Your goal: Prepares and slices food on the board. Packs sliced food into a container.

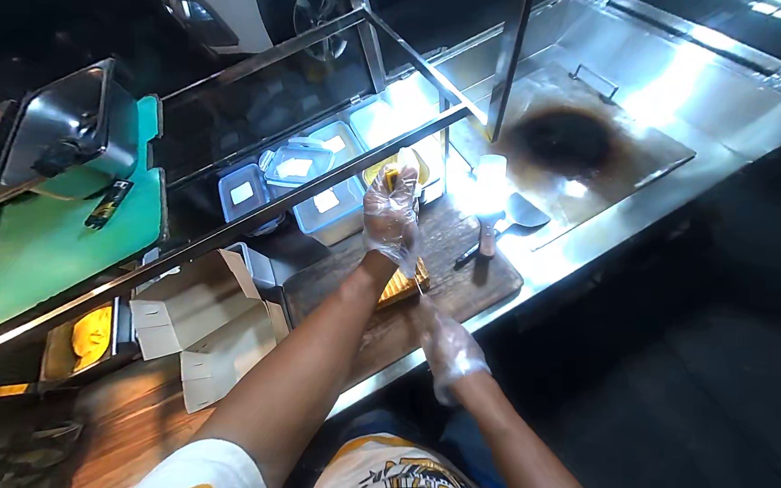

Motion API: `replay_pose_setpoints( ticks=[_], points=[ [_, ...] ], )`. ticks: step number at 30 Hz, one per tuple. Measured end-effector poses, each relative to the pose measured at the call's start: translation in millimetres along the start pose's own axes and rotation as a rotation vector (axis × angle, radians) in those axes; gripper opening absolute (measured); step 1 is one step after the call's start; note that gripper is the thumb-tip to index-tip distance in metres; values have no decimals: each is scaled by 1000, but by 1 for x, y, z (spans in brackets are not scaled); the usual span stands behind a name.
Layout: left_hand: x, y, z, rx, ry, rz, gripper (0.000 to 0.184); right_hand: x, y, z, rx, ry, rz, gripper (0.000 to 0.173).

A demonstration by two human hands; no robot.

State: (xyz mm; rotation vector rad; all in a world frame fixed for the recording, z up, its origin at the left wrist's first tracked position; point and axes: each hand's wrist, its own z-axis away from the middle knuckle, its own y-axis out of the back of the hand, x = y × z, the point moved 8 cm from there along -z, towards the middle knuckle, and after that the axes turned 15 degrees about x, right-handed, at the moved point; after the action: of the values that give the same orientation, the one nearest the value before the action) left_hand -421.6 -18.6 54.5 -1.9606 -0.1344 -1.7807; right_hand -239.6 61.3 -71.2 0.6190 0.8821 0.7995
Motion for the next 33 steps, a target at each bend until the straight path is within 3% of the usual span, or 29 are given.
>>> replay_pose_setpoints(
  ticks=[3, 8, 14, 18, 20, 24, 26, 28, 31, 33],
  points=[
    [-6, 1, -2, -5, -5, -7, 16, -3, -6, -16, 56, 7, 10, 61],
    [-18, 11, -9, 29, 3, -46, 14, 34, -6, 53, 8, 12, 108, 61],
    [-21, 11, -7, -15, -25, -2, 14, 1, -24, -32, 23, -1, 78, 65],
    [-24, 14, -13, -12, -8, -18, 16, 38, -22, 35, 36, 3, 119, 62],
    [-24, 17, -19, 9, -9, -12, 16, 46, -25, 45, 48, 20, 108, 61],
    [-22, 15, -14, -9, -18, 12, 15, 17, -40, -27, 17, 13, 61, 67],
    [-20, 15, -10, -15, -52, 10, 15, 15, -42, -36, 46, 40, 55, 69],
    [-21, 11, -6, -41, -61, 16, 15, 36, -43, -6, 41, 17, 73, 67],
    [-21, 12, -6, -61, -64, 32, 13, 68, -50, 36, 167, 64, 102, 60],
    [-22, 14, -4, -67, -63, 20, 13, 56, -51, 23, 40, 7, 121, 62]
  ],
)
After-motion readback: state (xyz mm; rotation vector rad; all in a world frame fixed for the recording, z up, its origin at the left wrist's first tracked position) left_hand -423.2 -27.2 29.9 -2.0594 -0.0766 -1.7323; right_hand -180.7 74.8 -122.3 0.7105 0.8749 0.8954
